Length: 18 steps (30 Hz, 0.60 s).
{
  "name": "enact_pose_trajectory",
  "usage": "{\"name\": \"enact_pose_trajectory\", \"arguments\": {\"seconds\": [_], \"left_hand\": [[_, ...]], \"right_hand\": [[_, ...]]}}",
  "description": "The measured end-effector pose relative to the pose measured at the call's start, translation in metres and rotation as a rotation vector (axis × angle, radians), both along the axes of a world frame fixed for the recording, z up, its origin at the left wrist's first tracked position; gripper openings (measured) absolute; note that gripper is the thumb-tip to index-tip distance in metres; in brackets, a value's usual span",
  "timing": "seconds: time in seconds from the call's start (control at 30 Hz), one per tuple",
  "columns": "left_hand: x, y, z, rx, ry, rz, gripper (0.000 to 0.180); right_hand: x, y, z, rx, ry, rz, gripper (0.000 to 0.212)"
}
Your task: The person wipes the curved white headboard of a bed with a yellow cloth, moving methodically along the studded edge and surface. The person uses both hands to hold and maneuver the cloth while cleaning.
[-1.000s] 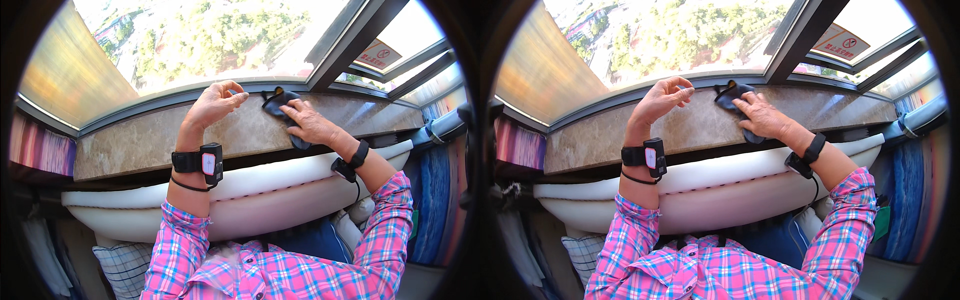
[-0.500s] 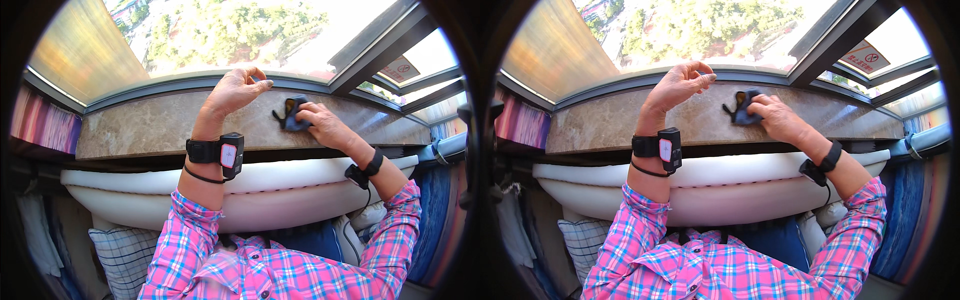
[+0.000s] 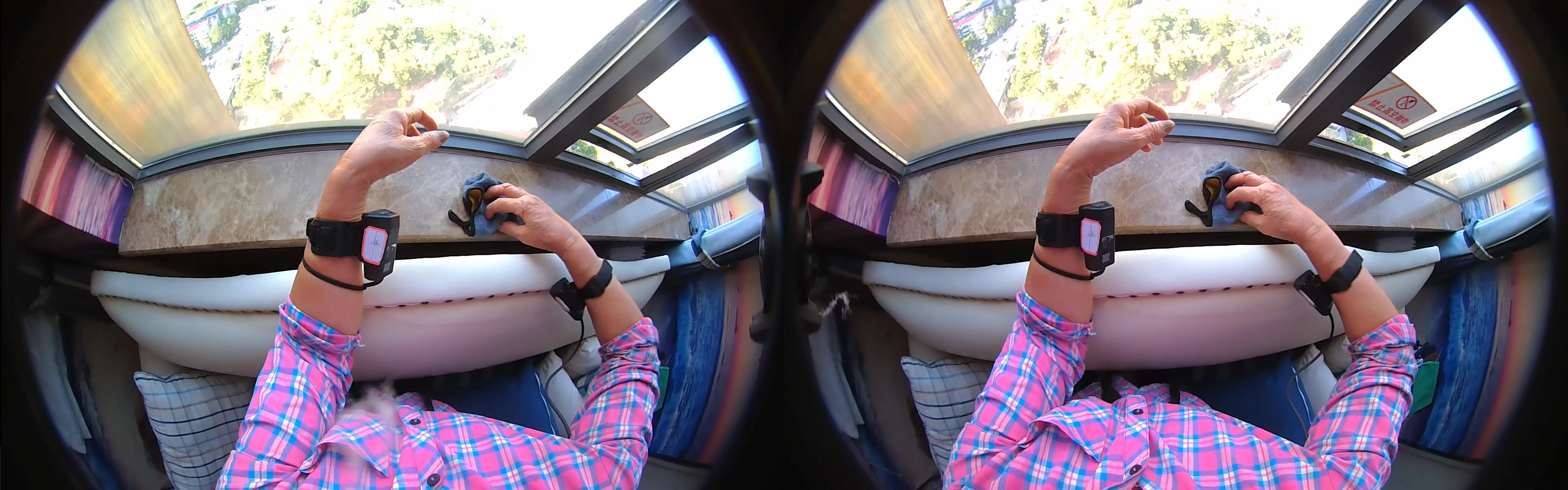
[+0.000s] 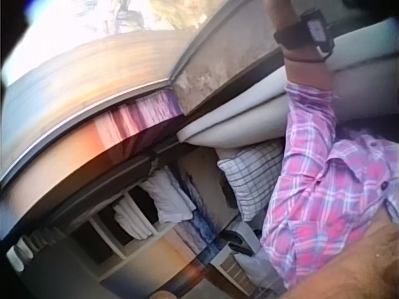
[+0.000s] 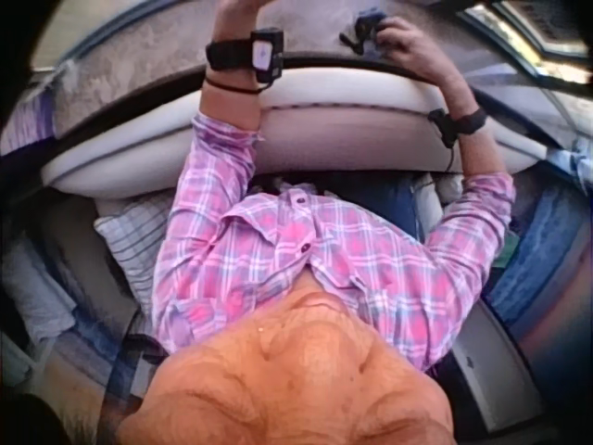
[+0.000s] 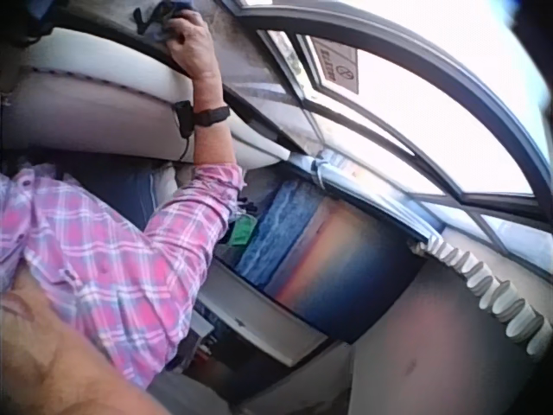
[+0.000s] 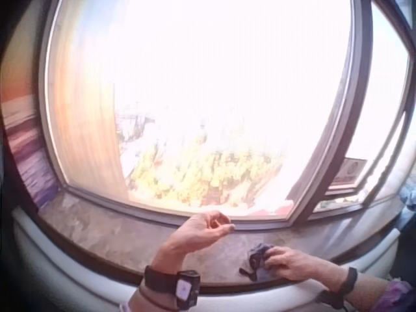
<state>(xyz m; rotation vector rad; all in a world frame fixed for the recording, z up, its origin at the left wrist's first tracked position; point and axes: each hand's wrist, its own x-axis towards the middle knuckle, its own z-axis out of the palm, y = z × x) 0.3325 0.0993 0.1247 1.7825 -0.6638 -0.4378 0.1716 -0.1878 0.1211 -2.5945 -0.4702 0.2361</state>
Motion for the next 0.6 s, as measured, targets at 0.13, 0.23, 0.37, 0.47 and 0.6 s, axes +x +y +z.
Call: {"name": "enact_pose_trajectory", "arguments": {"seconds": [0.13,0.23,0.37,0.47,0.6], "left_hand": [[-0.008,0.005,0.006,-0.095,0.063,-0.016,0.042],[-0.024,0.030,0.000,0.135,0.000,0.048,0.040],[-0.069,0.110,-0.028,0.540,-0.443,0.217,0.083],[-0.093,0.154,-0.049,0.726,-0.288,0.229,0.113],[-0.117,0.138,-0.078,0.900,-0.484,0.375,0.102]], "right_hand": [[0.011,0.000,-0.012,-0.018,-0.089,0.026,0.028],[0.012,-0.004,-0.011,-0.061,-0.050,-0.016,0.029],[0.011,-0.007,-0.014,-0.143,-0.054,-0.048,0.051],[0.011,0.009,-0.016,-0.269,0.014,-0.103,0.068],[0.018,0.053,-0.010,-0.325,0.064,0.085,0.072]]}}
